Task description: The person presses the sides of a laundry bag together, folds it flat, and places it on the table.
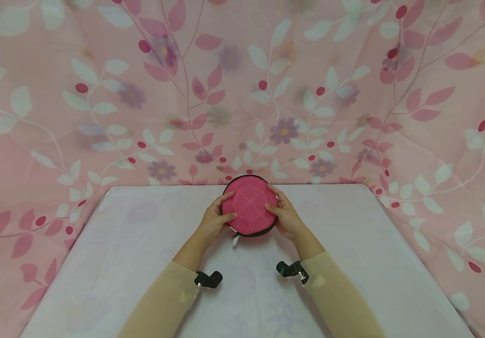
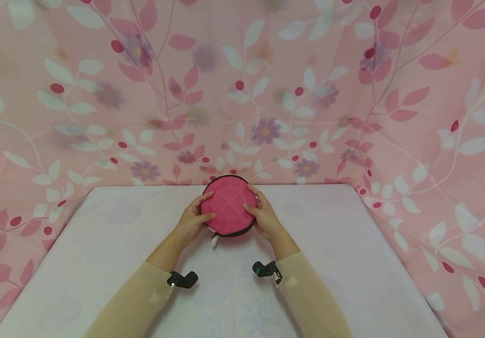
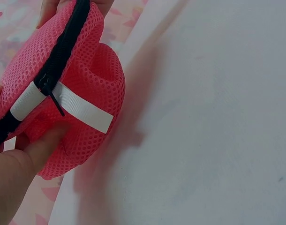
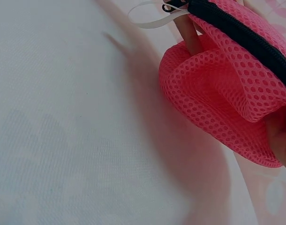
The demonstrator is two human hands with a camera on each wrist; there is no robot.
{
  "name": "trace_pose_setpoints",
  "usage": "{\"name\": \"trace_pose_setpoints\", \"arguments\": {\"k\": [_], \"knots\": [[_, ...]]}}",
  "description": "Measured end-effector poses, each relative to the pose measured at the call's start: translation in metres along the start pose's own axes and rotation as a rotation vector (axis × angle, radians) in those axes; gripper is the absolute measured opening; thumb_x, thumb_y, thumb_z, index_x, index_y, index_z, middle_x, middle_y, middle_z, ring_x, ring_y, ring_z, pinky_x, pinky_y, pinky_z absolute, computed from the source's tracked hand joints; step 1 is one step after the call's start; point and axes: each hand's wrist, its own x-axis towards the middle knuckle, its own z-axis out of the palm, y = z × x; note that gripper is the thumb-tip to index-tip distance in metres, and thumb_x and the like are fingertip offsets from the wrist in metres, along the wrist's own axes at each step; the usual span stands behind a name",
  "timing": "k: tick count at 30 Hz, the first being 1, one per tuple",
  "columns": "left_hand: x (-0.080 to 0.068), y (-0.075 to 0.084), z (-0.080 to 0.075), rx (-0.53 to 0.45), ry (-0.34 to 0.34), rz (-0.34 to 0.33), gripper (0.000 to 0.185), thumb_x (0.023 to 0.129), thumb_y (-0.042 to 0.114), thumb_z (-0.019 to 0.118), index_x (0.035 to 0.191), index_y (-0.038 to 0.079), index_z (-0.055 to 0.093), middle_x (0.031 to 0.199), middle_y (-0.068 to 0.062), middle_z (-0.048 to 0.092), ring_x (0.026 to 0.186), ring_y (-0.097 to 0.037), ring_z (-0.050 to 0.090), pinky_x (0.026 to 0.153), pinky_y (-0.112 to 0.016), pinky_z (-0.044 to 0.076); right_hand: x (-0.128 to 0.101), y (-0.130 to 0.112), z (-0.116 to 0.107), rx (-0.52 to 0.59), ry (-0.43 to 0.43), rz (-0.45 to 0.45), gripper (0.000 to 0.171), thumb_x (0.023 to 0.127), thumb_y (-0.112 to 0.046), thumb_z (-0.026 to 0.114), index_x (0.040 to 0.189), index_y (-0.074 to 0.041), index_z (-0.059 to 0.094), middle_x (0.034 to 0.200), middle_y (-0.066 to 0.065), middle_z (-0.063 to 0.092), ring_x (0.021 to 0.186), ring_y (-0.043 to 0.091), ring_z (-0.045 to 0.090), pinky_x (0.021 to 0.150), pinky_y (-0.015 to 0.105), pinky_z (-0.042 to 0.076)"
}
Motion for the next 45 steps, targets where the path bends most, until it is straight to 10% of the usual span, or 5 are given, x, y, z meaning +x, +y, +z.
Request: {"name": "trace_pose_setpoints", "arguments": {"k": [26,45], "knots": [[-0.0020,-0.0035,0.0014,0.007,0.081,0.025,0.085,0.080,-0.022,0.066,0.151,0.020,0.045,0.154,-0.005,0.041,0.132,-0.032,0.047,0.089,-0.032,0.055,-0.0014,0.0039,-0.0002,0.009,0.044,0.012,0.068,0.098,0.010,0.050,0.157,-0.016,0.030,0.155,0.017,0.035,0.115,0.017,0.059,0.089,0.029,0.054],[0.0007,-0.0067,-0.0028,-0.003,0.058,0.047,0.087,0.079,-0.021,0.068,0.152,0.017,0.042,0.156,-0.009,0.036,0.133,-0.030,0.044,0.095,-0.031,0.052,-0.0059,-0.0028,-0.0088,-0.196,-0.148,0.171,0.088,0.095,0.008,0.055,0.159,-0.039,0.016,0.163,0.007,0.009,0.138,0.040,0.034,0.090,0.052,0.053]]}}
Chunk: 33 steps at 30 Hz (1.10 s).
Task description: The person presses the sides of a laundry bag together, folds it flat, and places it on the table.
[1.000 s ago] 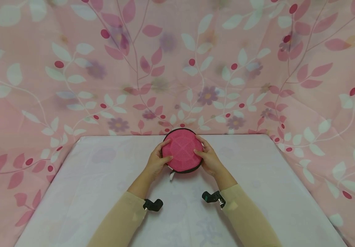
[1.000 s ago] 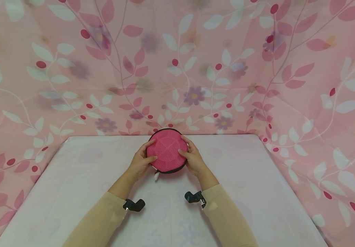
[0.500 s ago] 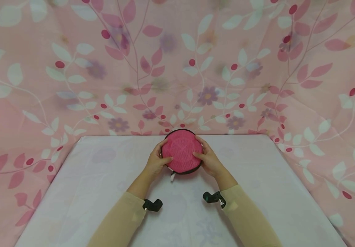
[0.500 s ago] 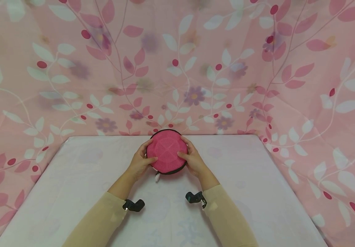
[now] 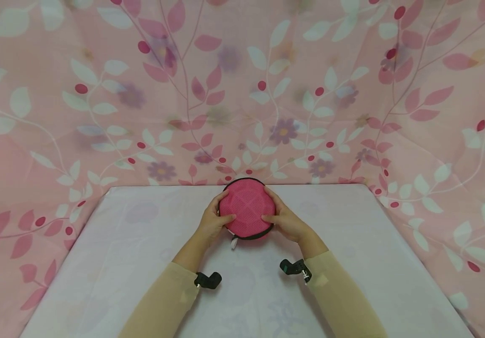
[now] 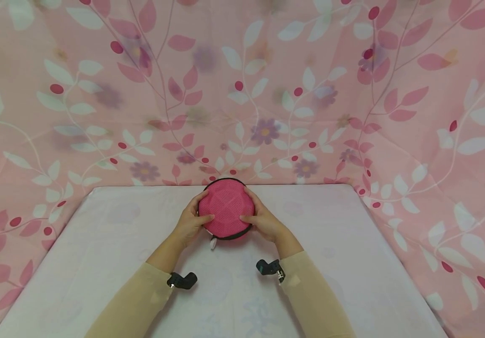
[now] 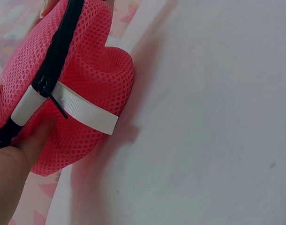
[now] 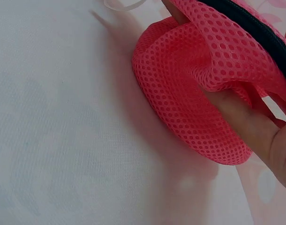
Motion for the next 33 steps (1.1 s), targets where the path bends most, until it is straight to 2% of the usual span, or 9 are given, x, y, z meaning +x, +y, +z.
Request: {"name": "trace_pose_setpoints", "arguments": {"k": [4,10,15,25,33], "knots": [[0.0003,-0.0011,-0.0005,0.004,-0.008,0.010,0.085,0.079,-0.019,0.069,0.152,0.018,0.043,0.156,-0.011,0.037,0.131,-0.029,0.046,0.095,-0.031,0.052,0.0009,0.0015,0.0001,0.016,0.005,-0.021,0.088,0.095,0.009,0.055,0.159,-0.037,0.018,0.163,0.006,0.010,0.137,0.039,0.035,0.091,0.048,0.053],[-0.0011,0.0025,0.0021,-0.001,-0.002,-0.054,0.087,0.081,-0.020,0.067,0.154,0.019,0.038,0.157,-0.009,0.034,0.135,-0.032,0.042,0.095,-0.032,0.052,0.0036,0.0054,0.0010,0.082,0.035,-0.071,0.084,0.095,0.012,0.054,0.160,-0.031,0.021,0.163,0.006,0.015,0.136,0.034,0.038,0.095,0.038,0.052],[-0.0011,0.0037,0.0026,0.001,0.001,-0.069,0.087,0.082,-0.021,0.066,0.154,0.019,0.038,0.158,-0.008,0.034,0.135,-0.033,0.041,0.093,-0.032,0.053,0.0045,0.0065,0.0018,0.101,0.042,-0.096,0.083,0.095,0.014,0.052,0.160,-0.028,0.022,0.162,0.009,0.019,0.133,0.030,0.043,0.095,0.035,0.052],[0.0013,0.0012,0.0013,0.053,0.008,-0.040,0.086,0.081,-0.017,0.068,0.153,0.020,0.039,0.156,-0.008,0.037,0.135,-0.031,0.043,0.097,-0.033,0.051,0.0061,0.0064,0.0026,0.119,0.063,-0.102,0.083,0.094,0.016,0.052,0.160,-0.026,0.023,0.160,0.013,0.023,0.132,0.029,0.044,0.095,0.032,0.052],[0.0027,-0.0016,0.0009,0.050,0.049,0.002,0.084,0.081,-0.016,0.070,0.153,0.014,0.038,0.156,-0.008,0.039,0.136,-0.028,0.042,0.099,-0.029,0.048,0.0069,0.0081,0.0007,0.123,0.076,-0.099,0.084,0.092,0.017,0.055,0.159,-0.024,0.026,0.159,0.015,0.025,0.133,0.028,0.043,0.097,0.030,0.051]]}}
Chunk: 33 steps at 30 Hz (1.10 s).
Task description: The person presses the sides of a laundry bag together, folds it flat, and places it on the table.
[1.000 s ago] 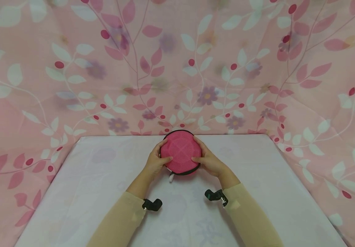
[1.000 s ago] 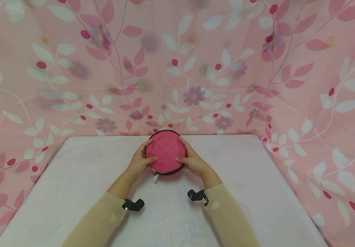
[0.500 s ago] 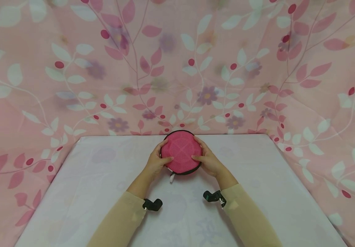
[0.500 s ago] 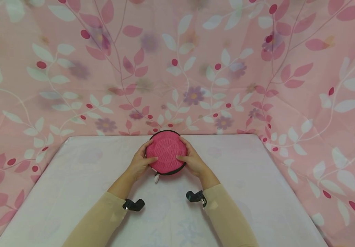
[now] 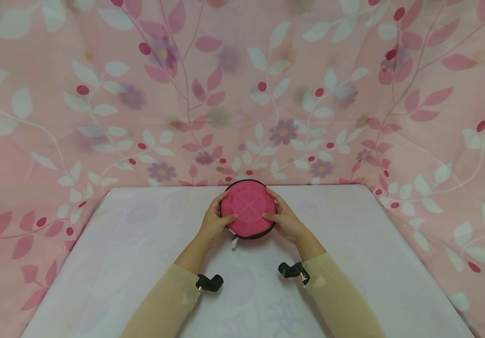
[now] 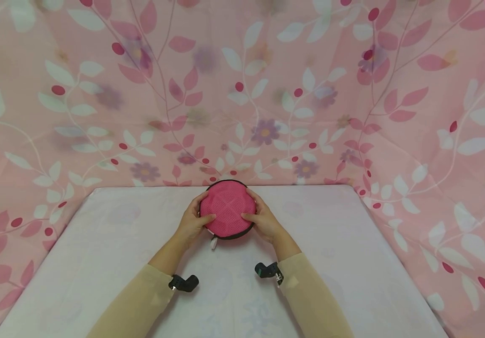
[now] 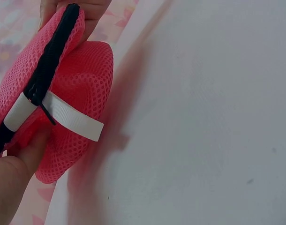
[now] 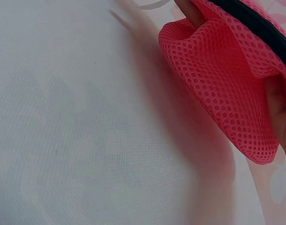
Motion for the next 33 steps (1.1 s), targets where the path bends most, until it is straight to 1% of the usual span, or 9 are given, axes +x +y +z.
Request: {"name": "trace_pose_setpoints", "arguments": {"k": [5,8,12,16,22,29,33], "knots": [[-0.0021,0.0024,0.0007,0.003,-0.005,-0.003,0.084,0.082,-0.016,0.070,0.153,0.014,0.038,0.156,-0.007,0.039,0.136,-0.028,0.042,0.096,-0.026,0.050,0.0000,-0.0015,0.0001,0.018,-0.006,0.005,0.084,0.092,0.018,0.053,0.159,-0.023,0.025,0.159,0.016,0.027,0.128,0.024,0.049,0.094,0.030,0.052],[-0.0027,0.0032,0.0011,-0.005,-0.012,-0.004,0.085,0.082,-0.017,0.069,0.154,0.015,0.037,0.156,-0.007,0.038,0.136,-0.029,0.042,0.097,-0.029,0.050,-0.0004,-0.0025,0.0008,0.032,-0.006,0.008,0.083,0.091,0.019,0.053,0.159,-0.022,0.026,0.157,0.019,0.030,0.122,0.021,0.055,0.092,0.030,0.054],[-0.0029,0.0028,0.0004,-0.016,-0.019,-0.026,0.085,0.082,-0.016,0.069,0.153,0.017,0.038,0.156,-0.006,0.039,0.135,-0.030,0.043,0.098,-0.033,0.051,-0.0009,-0.0024,0.0009,0.034,-0.008,0.006,0.084,0.091,0.019,0.053,0.159,-0.021,0.025,0.154,0.023,0.033,0.116,0.019,0.060,0.090,0.030,0.055],[-0.0021,0.0021,-0.0001,-0.008,-0.022,-0.038,0.084,0.081,-0.017,0.069,0.152,0.018,0.040,0.155,-0.006,0.040,0.135,-0.030,0.044,0.097,-0.034,0.051,-0.0011,-0.0027,0.0011,0.035,-0.006,0.005,0.085,0.090,0.020,0.052,0.160,-0.020,0.024,0.155,0.023,0.032,0.115,0.017,0.060,0.090,0.029,0.055],[-0.0023,0.0029,0.0005,0.012,-0.025,-0.036,0.083,0.082,-0.016,0.069,0.152,0.017,0.041,0.154,-0.008,0.041,0.134,-0.031,0.044,0.096,-0.035,0.052,-0.0004,-0.0016,0.0003,0.060,0.007,0.013,0.083,0.091,0.020,0.053,0.158,-0.021,0.028,0.155,0.020,0.033,0.116,0.018,0.061,0.088,0.030,0.056],[-0.0020,0.0017,0.0005,0.055,-0.028,-0.009,0.080,0.083,-0.015,0.070,0.152,0.013,0.040,0.156,-0.011,0.039,0.138,-0.030,0.041,0.102,-0.034,0.048,0.0011,0.0020,-0.0026,0.035,0.004,0.020,0.082,0.092,0.018,0.053,0.160,-0.019,0.024,0.155,0.022,0.032,0.116,0.017,0.059,0.091,0.029,0.054],[-0.0013,0.0006,0.0002,0.094,-0.028,-0.010,0.076,0.085,-0.012,0.070,0.151,0.012,0.042,0.156,-0.011,0.039,0.139,-0.029,0.040,0.106,-0.037,0.044,0.0016,0.0032,-0.0038,0.027,0.010,0.039,0.081,0.093,0.016,0.053,0.160,-0.019,0.023,0.153,0.023,0.036,0.115,0.017,0.061,0.091,0.029,0.054]]}}
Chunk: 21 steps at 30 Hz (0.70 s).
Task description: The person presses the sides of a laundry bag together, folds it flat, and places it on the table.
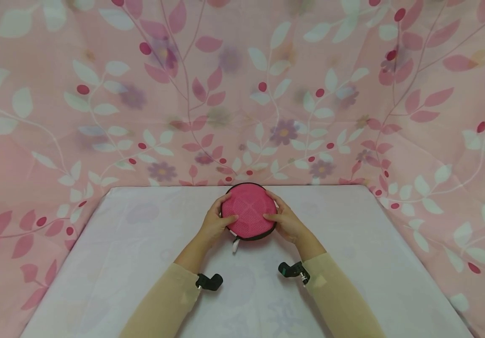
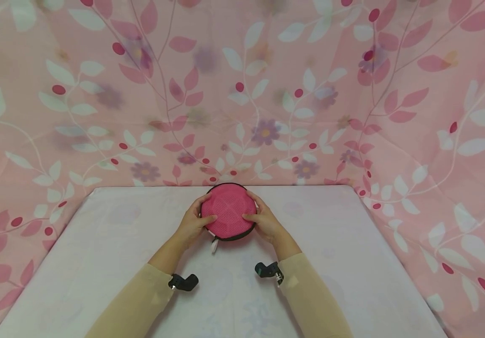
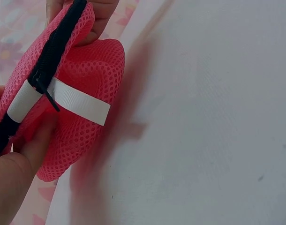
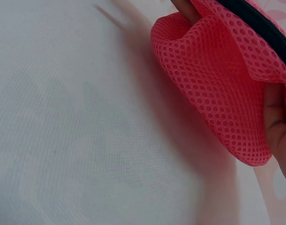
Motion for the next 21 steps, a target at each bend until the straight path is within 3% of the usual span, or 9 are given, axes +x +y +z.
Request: {"name": "trace_pose_setpoints", "arguments": {"k": [6,21], "knots": [[0.0019,-0.0026,-0.0016,0.034,-0.012,0.002,0.074,0.086,-0.010,0.070,0.151,0.010,0.041,0.157,-0.012,0.038,0.142,-0.028,0.036,0.112,-0.043,0.037,-0.0001,0.0001,0.0003,0.007,0.015,0.026,0.080,0.092,0.017,0.052,0.159,-0.017,0.022,0.150,0.024,0.039,0.110,0.016,0.063,0.089,0.028,0.055],[0.0048,-0.0069,-0.0026,0.027,-0.018,0.000,0.076,0.085,-0.011,0.071,0.151,0.011,0.042,0.158,-0.009,0.036,0.143,-0.026,0.034,0.113,-0.043,0.036,-0.0001,0.0036,-0.0010,0.001,0.025,0.045,0.081,0.093,0.015,0.052,0.160,-0.019,0.021,0.150,0.027,0.039,0.110,0.017,0.063,0.089,0.029,0.054]]}}
